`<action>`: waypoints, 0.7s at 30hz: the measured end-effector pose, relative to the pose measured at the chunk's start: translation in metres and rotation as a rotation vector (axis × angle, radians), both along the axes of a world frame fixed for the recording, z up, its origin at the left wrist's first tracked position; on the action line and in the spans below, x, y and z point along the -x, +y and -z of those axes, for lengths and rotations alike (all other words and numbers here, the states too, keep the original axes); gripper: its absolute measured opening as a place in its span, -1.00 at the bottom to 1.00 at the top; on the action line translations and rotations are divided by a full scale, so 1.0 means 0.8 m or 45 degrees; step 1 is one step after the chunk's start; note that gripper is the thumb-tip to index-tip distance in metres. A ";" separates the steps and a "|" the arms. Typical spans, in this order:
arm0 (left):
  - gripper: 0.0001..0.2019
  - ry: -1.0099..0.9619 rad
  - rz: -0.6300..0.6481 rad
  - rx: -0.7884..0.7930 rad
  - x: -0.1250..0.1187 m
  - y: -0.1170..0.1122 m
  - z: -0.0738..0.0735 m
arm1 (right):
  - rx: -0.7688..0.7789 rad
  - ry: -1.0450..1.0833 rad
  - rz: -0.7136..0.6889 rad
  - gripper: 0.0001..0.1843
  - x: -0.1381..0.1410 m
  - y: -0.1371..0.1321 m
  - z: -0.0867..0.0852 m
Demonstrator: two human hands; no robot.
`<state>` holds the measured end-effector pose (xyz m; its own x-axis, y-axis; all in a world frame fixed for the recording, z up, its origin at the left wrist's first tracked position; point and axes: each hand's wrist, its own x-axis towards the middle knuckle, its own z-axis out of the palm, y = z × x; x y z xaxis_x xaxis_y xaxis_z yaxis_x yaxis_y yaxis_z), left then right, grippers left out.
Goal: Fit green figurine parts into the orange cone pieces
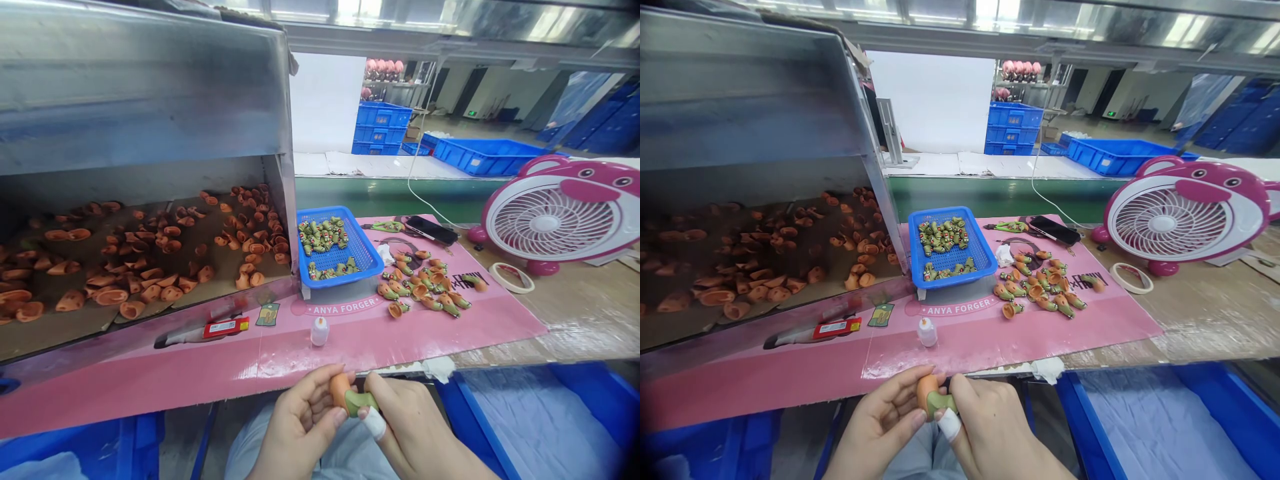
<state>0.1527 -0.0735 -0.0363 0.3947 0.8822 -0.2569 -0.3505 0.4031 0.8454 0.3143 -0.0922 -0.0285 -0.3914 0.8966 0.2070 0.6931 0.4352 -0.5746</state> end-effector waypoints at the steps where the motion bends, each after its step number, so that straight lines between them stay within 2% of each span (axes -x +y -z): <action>1: -0.69 0.004 0.001 0.000 0.000 0.000 0.001 | 0.001 -0.002 0.008 -0.85 0.000 0.000 0.000; 21: -0.68 0.104 -0.015 -0.060 -0.005 -0.007 -0.001 | -0.037 0.028 0.015 -0.82 0.003 -0.004 0.003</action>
<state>0.1565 -0.0795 -0.0357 0.3632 0.8986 -0.2462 -0.2841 0.3585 0.8892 0.3121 -0.0950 -0.0313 -0.3757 0.8948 0.2411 0.6860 0.4434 -0.5769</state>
